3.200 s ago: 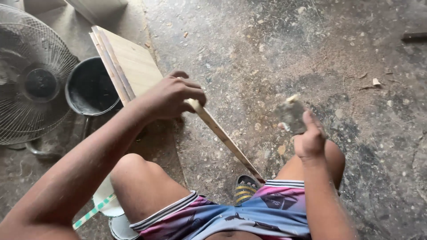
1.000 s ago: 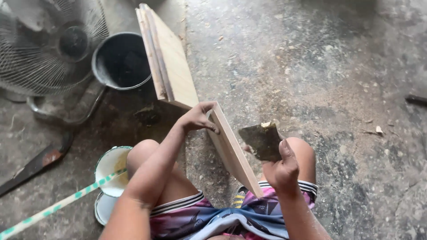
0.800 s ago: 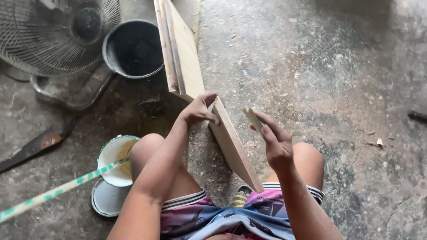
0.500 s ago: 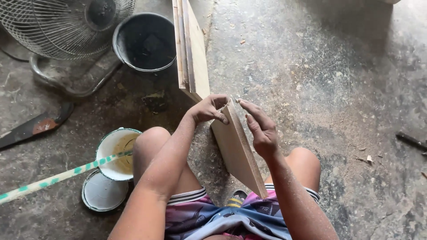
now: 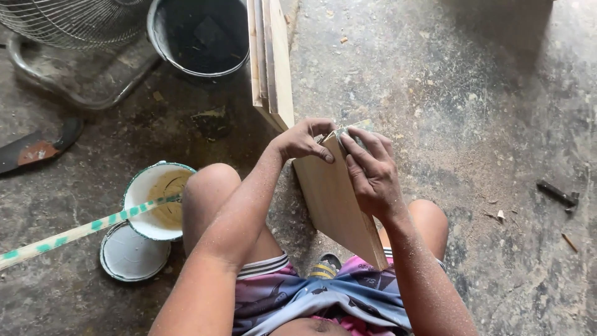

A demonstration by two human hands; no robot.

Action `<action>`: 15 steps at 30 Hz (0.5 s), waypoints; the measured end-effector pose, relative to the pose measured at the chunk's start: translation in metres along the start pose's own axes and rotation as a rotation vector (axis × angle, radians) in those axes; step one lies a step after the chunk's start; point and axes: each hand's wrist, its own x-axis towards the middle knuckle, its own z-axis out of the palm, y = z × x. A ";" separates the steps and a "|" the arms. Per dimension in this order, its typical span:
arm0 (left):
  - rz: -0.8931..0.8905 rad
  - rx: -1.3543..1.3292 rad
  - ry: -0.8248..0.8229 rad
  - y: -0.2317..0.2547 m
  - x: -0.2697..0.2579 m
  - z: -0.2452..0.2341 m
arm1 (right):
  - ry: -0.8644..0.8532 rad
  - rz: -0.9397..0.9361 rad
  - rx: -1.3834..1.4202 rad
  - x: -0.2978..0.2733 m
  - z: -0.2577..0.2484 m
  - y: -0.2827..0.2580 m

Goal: Sanding the edges of wooden boards and stirring a liquid substance in a bucket.

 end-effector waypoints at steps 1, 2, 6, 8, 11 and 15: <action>0.002 -0.002 -0.001 0.001 0.000 0.001 | -0.001 0.000 -0.003 -0.001 -0.002 0.002; -0.001 0.015 0.005 0.002 0.000 0.001 | -0.006 -0.036 -0.085 -0.003 -0.005 0.004; -0.011 0.058 0.011 0.009 -0.001 0.002 | -0.025 -0.195 -0.541 -0.007 -0.021 0.008; -0.017 0.049 0.008 0.002 0.001 0.001 | -0.087 -0.179 -0.585 0.002 -0.038 0.012; -0.030 0.044 0.004 -0.005 0.003 0.000 | -0.179 -0.152 -0.614 0.024 -0.054 0.001; -0.044 0.060 0.002 -0.017 0.005 -0.005 | -0.317 -0.129 -0.626 0.051 -0.056 -0.018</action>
